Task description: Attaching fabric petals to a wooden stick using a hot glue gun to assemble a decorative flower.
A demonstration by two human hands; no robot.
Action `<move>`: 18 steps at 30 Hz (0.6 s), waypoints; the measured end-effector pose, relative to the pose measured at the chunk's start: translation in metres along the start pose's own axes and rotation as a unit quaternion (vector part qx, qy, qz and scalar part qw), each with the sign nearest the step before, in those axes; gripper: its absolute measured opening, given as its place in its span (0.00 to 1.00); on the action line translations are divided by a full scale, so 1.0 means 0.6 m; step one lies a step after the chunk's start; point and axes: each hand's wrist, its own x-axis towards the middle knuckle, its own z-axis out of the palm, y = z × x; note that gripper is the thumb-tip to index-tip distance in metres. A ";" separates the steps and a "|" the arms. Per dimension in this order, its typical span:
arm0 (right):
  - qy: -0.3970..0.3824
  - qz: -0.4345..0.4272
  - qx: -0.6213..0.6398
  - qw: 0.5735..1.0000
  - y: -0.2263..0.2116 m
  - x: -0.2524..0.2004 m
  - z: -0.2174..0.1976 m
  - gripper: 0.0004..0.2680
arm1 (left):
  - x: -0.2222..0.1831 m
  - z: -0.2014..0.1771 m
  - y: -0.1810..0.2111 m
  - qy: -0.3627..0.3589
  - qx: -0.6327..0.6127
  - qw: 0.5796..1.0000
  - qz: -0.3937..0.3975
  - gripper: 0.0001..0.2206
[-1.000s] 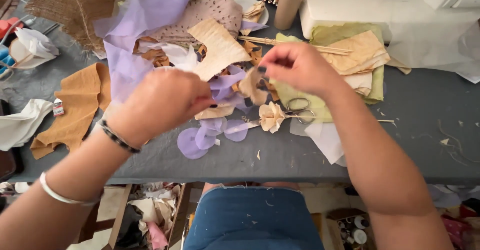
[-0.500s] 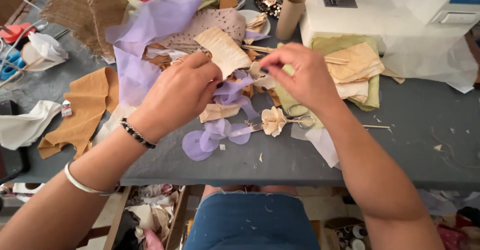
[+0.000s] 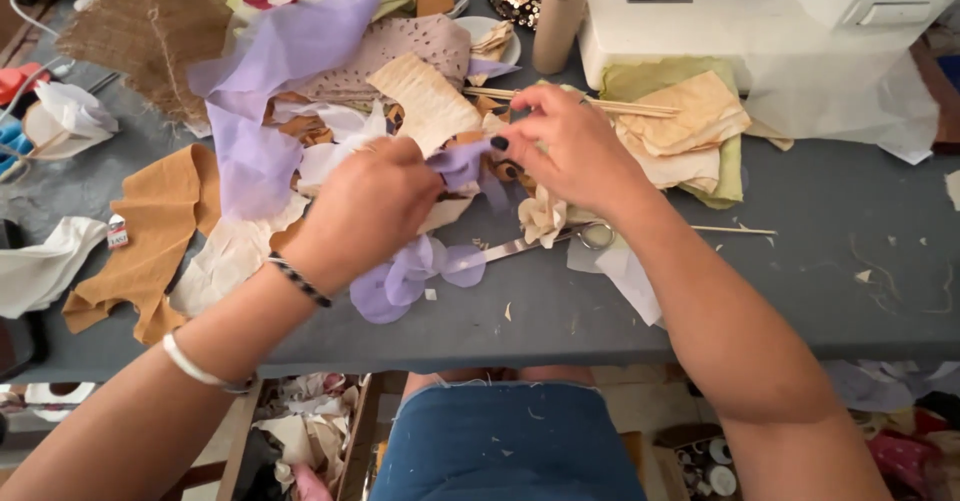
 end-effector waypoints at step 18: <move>0.192 -0.145 0.090 0.966 -0.086 0.030 -0.057 0.13 | 0.094 -0.017 0.026 0.068 -0.600 0.757 -0.249 0.12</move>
